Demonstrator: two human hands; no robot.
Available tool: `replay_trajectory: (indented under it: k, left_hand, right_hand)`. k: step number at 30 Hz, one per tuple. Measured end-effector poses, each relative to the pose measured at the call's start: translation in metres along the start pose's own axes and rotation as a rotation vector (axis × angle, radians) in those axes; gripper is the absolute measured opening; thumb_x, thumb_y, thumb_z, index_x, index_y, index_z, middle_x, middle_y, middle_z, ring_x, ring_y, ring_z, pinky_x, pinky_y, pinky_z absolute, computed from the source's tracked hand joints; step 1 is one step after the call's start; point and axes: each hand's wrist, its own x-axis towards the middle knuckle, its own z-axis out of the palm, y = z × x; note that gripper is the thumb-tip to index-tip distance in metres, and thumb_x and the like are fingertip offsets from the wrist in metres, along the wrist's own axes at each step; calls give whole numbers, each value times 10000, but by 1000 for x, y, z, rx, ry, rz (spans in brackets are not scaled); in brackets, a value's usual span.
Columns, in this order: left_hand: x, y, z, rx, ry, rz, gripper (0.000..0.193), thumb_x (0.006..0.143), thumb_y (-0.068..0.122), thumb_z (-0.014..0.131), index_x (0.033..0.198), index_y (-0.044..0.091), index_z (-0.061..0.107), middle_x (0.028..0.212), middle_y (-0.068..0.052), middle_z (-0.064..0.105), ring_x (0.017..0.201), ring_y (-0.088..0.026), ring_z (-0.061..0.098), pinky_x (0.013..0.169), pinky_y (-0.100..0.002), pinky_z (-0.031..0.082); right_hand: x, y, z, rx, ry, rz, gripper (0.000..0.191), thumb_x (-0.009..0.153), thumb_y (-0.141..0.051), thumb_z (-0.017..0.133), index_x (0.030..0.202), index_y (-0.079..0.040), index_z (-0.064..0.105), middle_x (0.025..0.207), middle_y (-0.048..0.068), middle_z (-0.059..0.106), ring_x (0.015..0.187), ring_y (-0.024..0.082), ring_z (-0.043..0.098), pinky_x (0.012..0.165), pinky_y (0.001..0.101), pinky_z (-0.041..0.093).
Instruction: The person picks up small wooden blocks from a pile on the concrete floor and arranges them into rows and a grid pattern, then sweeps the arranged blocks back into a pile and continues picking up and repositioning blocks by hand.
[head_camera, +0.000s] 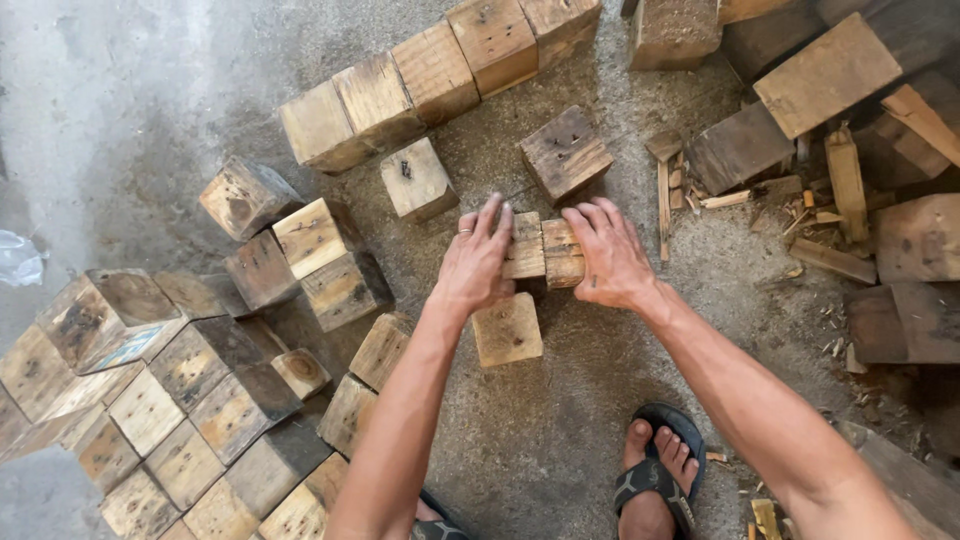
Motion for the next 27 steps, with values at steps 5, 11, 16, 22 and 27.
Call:
replay_trajectory:
  k: [5, 11, 16, 22, 27]
  left_hand:
    - [13, 5, 2, 24, -106, -50, 1122, 480, 121, 904, 1499, 86, 434, 1428, -81, 527, 1283, -375, 461, 1081, -413, 476]
    - [12, 7, 4, 73, -32, -51, 1132, 432, 88, 923, 1451, 54, 431, 1396, -109, 514, 1237, -402, 448, 1011, -442, 476]
    - [9, 4, 3, 24, -4, -57, 1133, 416, 101, 927, 1446, 75, 454, 1397, -89, 530, 1260, -403, 454, 1010, -449, 481]
    - [9, 2, 5, 13, 5, -48, 1098, 438, 122, 918, 1439, 73, 469, 1385, -88, 541, 1235, -399, 464, 1007, -448, 482]
    - [7, -2, 10, 43, 49, -23, 1040, 459, 112, 891, 1416, 62, 487, 1363, -105, 547, 1228, -380, 475, 989, -445, 487]
  right_hand:
    - [15, 10, -8, -11, 38, 25, 1116, 463, -132, 846, 1470, -39, 374, 1463, 213, 413, 1425, 421, 309, 1182, 555, 292]
    - [19, 1, -7, -65, -72, 39, 1037, 515, -79, 806, 1457, -14, 377, 1422, 197, 438, 1390, 382, 362, 1176, 535, 317]
    - [11, -6, 3, -125, -61, 62, 1015, 525, -89, 812, 1442, -18, 385, 1385, 195, 456, 1375, 379, 386, 1157, 526, 348]
    - [14, -2, 1, -119, -56, 36, 1067, 487, -121, 846, 1437, -24, 370, 1378, 199, 448, 1371, 397, 364, 1150, 544, 340]
    - [7, -7, -7, -90, 55, -26, 1028, 492, -146, 831, 1423, -69, 403, 1388, 166, 463, 1386, 404, 372, 1121, 559, 372]
